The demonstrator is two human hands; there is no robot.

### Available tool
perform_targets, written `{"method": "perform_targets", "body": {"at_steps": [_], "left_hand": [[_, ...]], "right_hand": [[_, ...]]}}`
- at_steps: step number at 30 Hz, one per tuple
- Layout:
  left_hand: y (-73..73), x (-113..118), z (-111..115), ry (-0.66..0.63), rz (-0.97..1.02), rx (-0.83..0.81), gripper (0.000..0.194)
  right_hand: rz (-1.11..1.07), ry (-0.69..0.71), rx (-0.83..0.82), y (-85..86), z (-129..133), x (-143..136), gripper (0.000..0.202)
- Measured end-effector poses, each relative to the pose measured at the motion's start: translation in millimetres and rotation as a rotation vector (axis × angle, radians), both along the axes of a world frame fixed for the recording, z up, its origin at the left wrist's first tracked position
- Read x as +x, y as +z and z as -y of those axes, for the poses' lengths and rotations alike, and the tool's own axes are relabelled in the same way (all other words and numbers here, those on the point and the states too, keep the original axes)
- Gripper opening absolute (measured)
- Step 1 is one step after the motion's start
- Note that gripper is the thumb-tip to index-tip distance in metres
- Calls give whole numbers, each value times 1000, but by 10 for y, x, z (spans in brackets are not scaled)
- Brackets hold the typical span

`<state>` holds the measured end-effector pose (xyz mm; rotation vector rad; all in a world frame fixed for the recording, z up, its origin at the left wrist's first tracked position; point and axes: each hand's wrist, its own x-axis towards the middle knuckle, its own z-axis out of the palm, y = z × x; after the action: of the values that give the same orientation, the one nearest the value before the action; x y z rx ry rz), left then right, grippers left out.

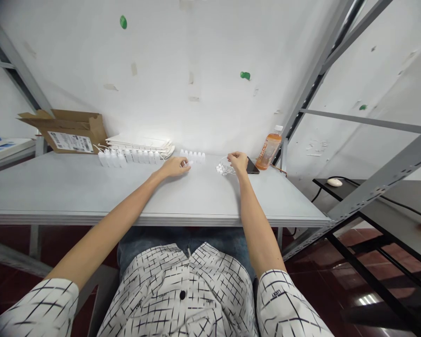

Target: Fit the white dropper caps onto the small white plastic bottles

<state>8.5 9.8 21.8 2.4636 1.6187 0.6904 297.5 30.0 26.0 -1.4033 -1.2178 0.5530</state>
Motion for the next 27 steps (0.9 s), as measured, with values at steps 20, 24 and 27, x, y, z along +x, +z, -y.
{"method": "perform_targets", "body": {"at_steps": [20,24,27], "left_hand": [[72,126,163,-195,190,-118,33],[67,138,184,-218,211,-124,33],[57,135,185,-217,212,-120,35]], "right_hand": [[-7,585,-106,115,353,-683,13],[7,630,-109,82,368,-718,14],[24,654,-120,56,361,-724,15]]}}
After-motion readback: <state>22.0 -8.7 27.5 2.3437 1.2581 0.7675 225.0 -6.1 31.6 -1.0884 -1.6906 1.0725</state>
